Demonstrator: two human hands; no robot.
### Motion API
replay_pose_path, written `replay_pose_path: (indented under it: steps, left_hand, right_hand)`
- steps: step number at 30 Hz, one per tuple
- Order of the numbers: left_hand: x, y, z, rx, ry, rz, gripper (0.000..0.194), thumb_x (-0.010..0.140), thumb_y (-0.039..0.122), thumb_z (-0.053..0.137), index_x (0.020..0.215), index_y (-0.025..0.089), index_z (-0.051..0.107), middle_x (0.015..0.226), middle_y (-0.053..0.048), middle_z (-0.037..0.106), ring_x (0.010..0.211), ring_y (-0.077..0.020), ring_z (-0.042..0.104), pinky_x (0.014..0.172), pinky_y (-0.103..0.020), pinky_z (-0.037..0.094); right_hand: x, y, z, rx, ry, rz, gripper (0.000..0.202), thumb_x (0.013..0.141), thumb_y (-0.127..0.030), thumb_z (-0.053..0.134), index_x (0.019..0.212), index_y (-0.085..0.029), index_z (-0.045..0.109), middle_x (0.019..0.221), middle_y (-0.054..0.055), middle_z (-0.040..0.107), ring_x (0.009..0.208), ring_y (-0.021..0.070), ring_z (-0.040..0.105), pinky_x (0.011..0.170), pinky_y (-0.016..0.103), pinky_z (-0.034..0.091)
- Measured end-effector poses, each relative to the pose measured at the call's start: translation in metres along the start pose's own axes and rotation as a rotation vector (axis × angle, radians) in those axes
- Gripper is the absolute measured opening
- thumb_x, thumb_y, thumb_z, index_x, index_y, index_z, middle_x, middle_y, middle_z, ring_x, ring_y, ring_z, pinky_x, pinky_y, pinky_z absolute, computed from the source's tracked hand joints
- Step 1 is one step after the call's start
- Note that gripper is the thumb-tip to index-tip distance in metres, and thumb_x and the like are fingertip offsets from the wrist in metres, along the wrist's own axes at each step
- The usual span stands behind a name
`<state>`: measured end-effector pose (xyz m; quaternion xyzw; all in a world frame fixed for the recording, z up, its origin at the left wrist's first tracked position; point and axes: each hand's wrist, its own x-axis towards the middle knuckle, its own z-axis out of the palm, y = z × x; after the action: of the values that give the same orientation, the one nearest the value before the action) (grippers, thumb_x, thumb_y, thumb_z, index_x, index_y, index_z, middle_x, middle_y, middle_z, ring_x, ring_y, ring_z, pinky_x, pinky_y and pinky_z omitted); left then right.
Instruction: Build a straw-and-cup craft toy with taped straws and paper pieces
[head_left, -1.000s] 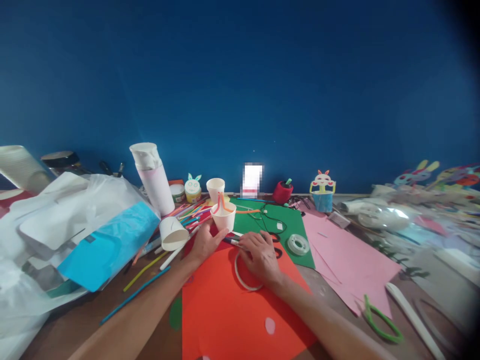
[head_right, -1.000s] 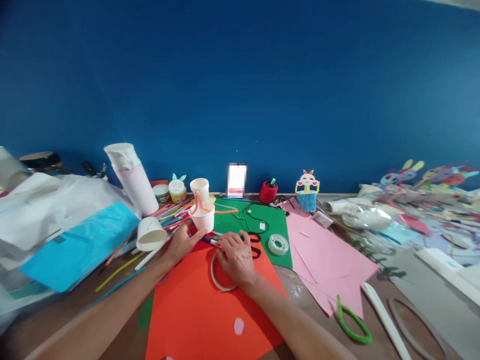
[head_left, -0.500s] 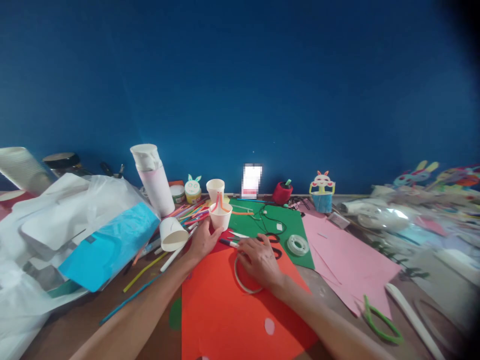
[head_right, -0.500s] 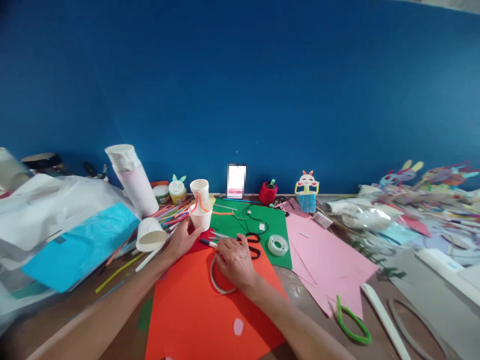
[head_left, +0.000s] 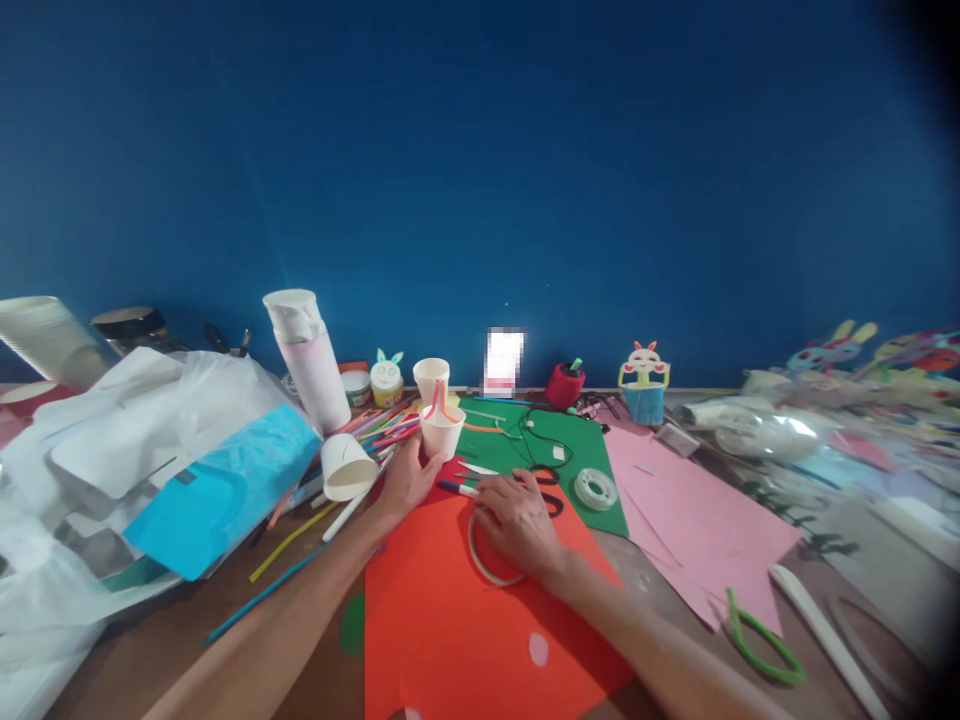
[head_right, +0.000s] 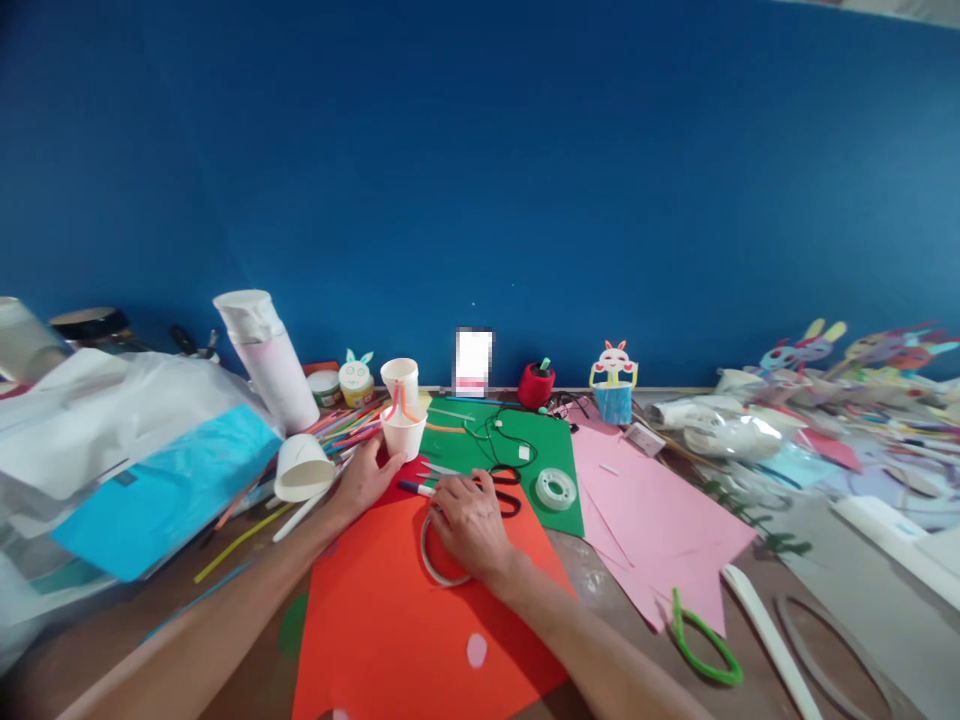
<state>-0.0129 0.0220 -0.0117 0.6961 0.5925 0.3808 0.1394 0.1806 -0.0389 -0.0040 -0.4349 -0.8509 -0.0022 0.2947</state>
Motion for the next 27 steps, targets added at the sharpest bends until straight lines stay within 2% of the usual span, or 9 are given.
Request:
replay_pose_path:
  steps: [6,12,17,27]
  left_hand:
    - [-0.001,-0.0001,0.0005,0.036,0.014,-0.023,0.036,0.074,0.034,0.055,0.103,0.013,0.054,0.097,-0.012,0.063,0.092,-0.026,0.057,0.082,-0.039,0.043]
    - [-0.0011,-0.0002,0.0015,-0.109,0.031,0.049,0.041,0.072,0.025,0.056,0.113,0.016,0.052,0.105,-0.011,0.061,0.098,-0.0245,0.056,0.088,-0.039,0.042]
    - [-0.0018,0.0002,0.0019,-0.193,0.021,0.042,0.045,0.071,0.023,0.056,0.115,0.017,0.052,0.107,-0.01,0.061,0.098,-0.0234,0.057,0.089,-0.039,0.042]
    - [-0.0015,-0.0001,0.0011,-0.137,0.02,-0.014,0.037,0.073,0.019,0.05,0.109,0.015,0.054,0.099,-0.009,0.063,0.094,-0.0217,0.058,0.086,-0.037,0.043]
  right_hand:
    - [-0.0004,0.0003,0.0006,-0.009,0.016,-0.007,0.01,0.081,-0.019,0.05,0.082,-0.022,0.06,0.091,0.003,0.065,0.087,0.0163,0.057,0.09,0.036,0.027]
    - [-0.0009,0.0003,0.0016,-0.02,-0.001,-0.006,0.011,0.082,-0.018,0.048,0.083,-0.022,0.059,0.092,0.003,0.065,0.087,0.0167,0.056,0.09,0.037,0.027]
    - [-0.0012,0.0003,0.002,-0.023,0.007,-0.012,0.011,0.082,-0.018,0.049,0.083,-0.022,0.059,0.092,0.003,0.065,0.088,0.0165,0.056,0.09,0.037,0.027]
    - [-0.0016,0.0003,0.0027,-0.031,-0.016,-0.005,0.012,0.082,-0.018,0.048,0.083,-0.022,0.059,0.092,0.003,0.064,0.086,0.0169,0.056,0.09,0.038,0.026]
